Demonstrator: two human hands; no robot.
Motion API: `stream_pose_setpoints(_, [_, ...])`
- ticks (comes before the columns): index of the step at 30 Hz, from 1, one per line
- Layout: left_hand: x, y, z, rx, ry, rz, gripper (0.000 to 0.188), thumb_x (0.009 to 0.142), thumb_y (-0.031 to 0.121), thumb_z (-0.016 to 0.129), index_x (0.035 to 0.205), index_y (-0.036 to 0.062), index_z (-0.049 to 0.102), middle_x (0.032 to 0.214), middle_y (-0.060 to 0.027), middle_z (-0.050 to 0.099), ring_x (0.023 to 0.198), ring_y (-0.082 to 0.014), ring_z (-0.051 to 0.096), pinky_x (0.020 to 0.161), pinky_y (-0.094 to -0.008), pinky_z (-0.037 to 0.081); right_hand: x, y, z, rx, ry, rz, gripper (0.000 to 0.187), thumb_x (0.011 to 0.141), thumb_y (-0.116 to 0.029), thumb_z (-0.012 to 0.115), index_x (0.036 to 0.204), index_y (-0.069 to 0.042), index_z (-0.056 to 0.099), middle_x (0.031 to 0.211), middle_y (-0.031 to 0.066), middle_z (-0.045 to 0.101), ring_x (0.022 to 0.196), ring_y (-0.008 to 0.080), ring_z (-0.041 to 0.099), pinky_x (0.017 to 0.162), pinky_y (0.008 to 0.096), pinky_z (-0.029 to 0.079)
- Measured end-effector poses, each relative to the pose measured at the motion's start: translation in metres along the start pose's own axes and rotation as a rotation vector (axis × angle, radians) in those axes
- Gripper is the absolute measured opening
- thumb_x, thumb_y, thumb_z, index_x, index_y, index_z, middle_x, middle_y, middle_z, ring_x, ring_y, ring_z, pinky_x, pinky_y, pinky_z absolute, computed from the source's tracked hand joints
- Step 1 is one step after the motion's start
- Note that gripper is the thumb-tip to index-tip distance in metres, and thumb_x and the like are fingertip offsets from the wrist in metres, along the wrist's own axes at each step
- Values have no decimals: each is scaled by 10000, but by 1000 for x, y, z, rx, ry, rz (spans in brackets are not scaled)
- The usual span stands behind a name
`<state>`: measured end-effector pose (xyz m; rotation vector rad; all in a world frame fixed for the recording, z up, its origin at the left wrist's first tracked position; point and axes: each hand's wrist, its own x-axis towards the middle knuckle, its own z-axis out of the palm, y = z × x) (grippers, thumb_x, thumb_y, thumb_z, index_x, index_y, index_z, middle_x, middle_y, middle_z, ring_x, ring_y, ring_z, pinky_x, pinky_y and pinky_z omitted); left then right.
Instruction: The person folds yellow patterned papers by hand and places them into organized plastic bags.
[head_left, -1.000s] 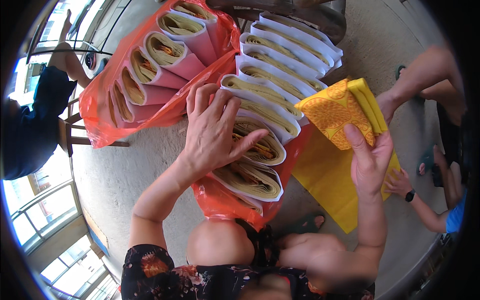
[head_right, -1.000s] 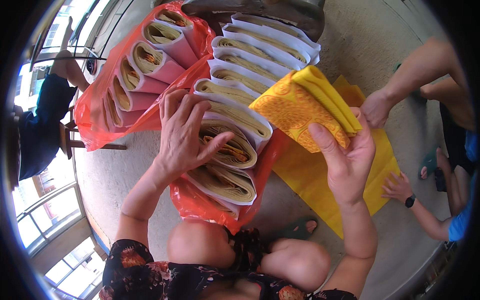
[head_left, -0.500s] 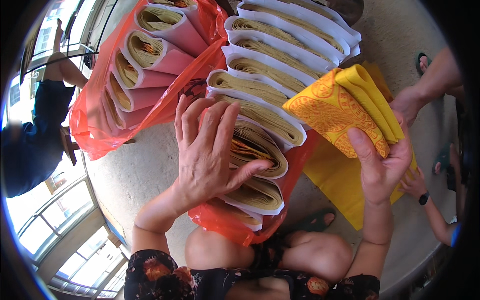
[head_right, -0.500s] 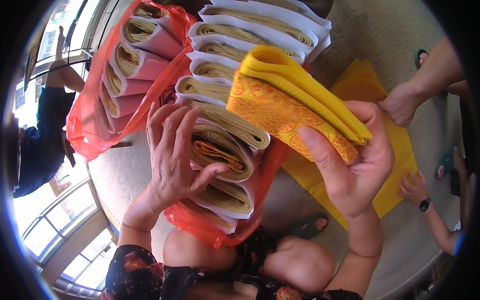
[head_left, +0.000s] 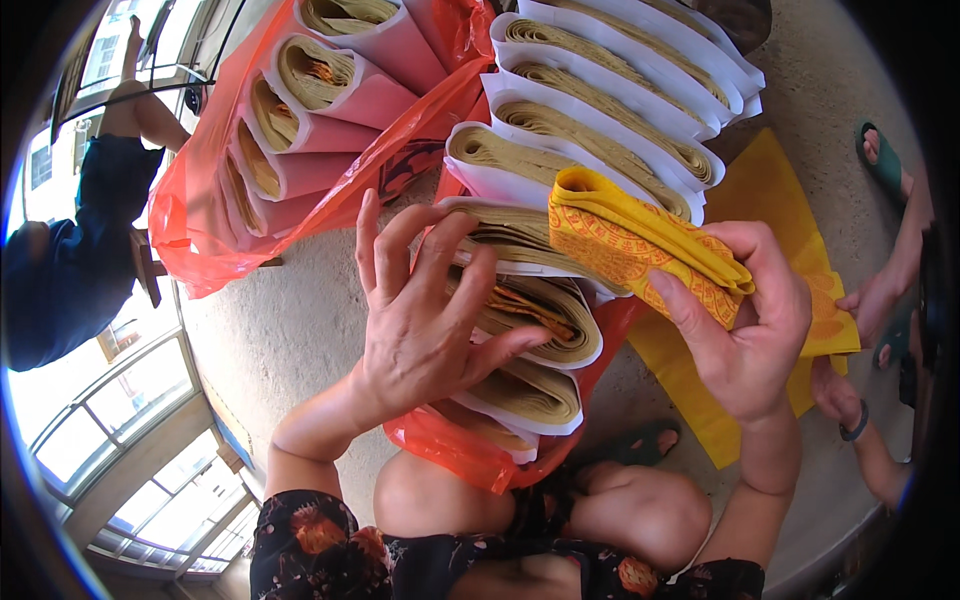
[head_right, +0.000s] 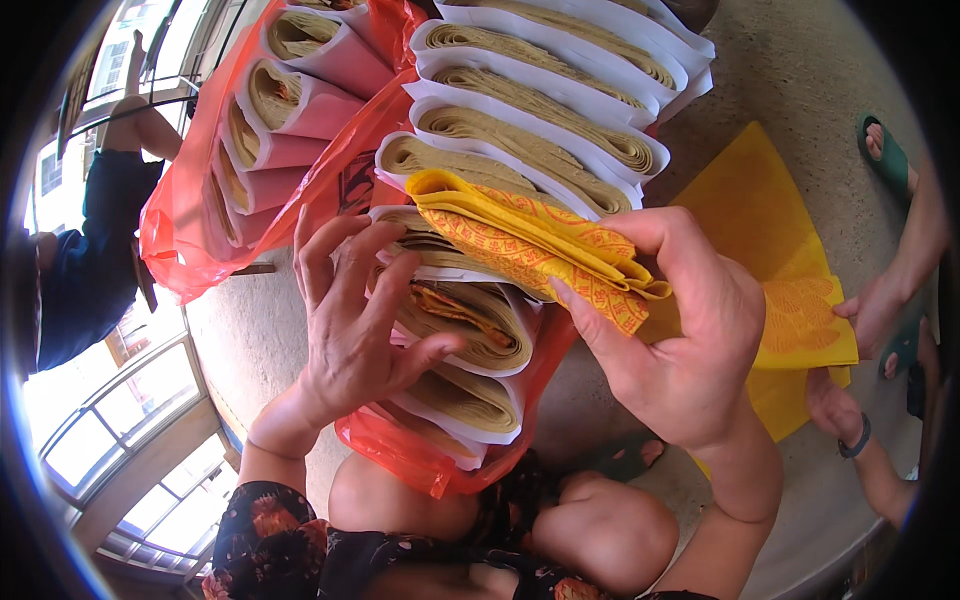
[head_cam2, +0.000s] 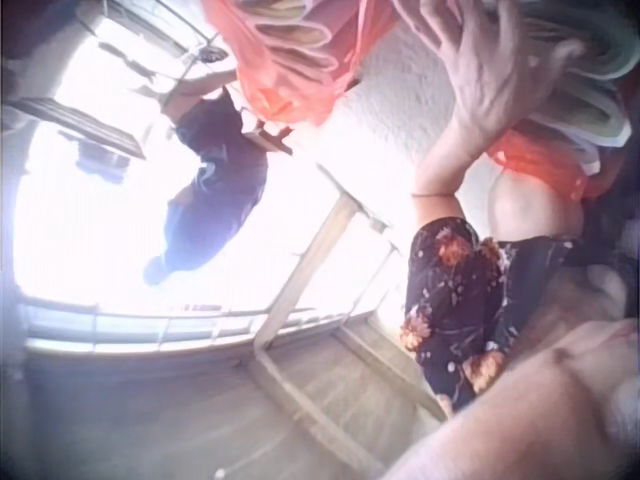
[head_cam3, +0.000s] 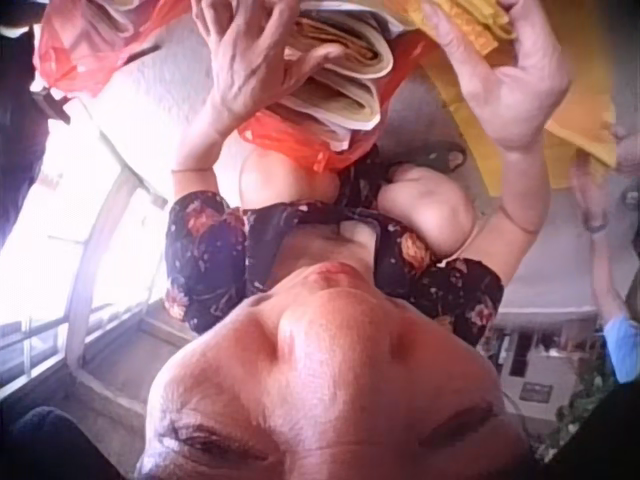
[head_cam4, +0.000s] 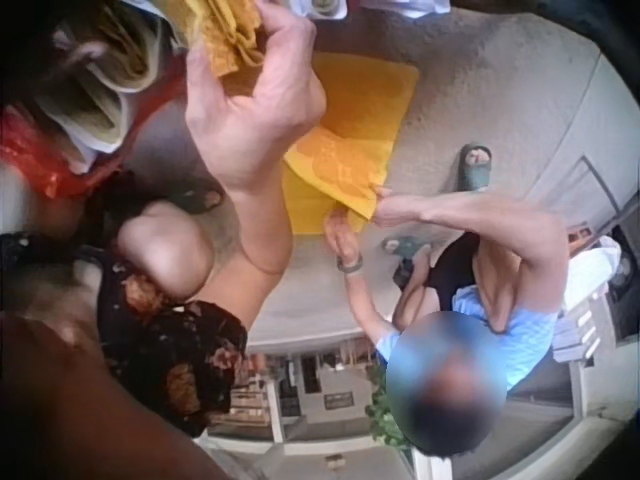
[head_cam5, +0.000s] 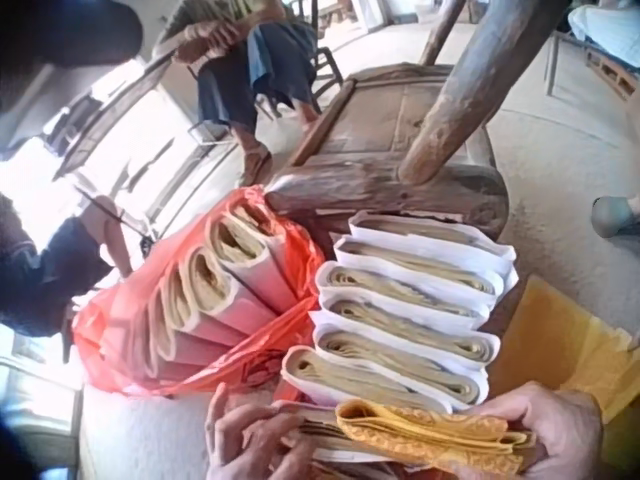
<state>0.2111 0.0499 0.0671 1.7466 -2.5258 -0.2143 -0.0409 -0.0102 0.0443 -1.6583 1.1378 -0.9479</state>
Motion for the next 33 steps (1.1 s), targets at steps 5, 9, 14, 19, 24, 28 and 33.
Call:
stream_pose_setpoints(5, [-6,3,1,71,24,2,649,791,563,713,1109,9,599,1220,-147,554,1185,-381,462,1112,-616,230,2,-1,2,-21,-43,5,233,800,-46,769,956,4,603,795,81,638,695,149,630,658,268,499])
stream_pose_setpoints(9, [-5,8,-1,52,43,-36,669,776,556,729,1089,-19,592,1183,-156,558,1143,-382,474,1115,-611,229,5,-3,1,-57,-36,7,222,813,-37,762,948,5,591,789,90,641,707,152,649,668,276,505])
stream_pose_setpoints(14, [15,0,1,-66,58,-3,695,761,579,733,1055,-33,588,1084,-156,554,1080,-384,479,1107,-616,233,4,-3,2,-17,-24,59,215,820,-34,759,946,8,590,801,99,664,741,161,681,686,275,515])
stream_pose_setpoints(19, [17,-6,-1,-103,54,107,639,805,584,693,1001,-18,608,1065,-133,559,1088,-385,473,1120,-619,198,6,-3,2,-22,-17,43,210,830,-27,747,959,14,587,819,119,686,766,170,699,697,282,524])
stream_pose_setpoints(24, [12,-23,3,-250,19,140,512,888,525,626,949,16,631,1015,-126,563,1149,-374,456,1160,-623,106,7,-5,1,-37,-36,43,226,835,-21,743,982,23,576,829,140,692,765,181,700,683,295,524])
stream_pose_setpoints(28, [12,-22,-2,-286,-63,176,469,928,489,584,972,28,658,1027,-122,569,1178,-367,448,1161,-630,94,7,-13,3,-45,-45,73,236,836,-20,742,998,22,576,837,149,695,765,189,701,672,294,521])
stream_pose_setpoints(33, [4,-31,-1,-355,-125,266,500,943,482,557,1104,24,679,1281,-137,560,1382,-392,324,1171,-612,80,8,-16,3,-88,-10,20,237,849,-20,736,1027,14,584,836,145,702,741,198,697,655,289,523])
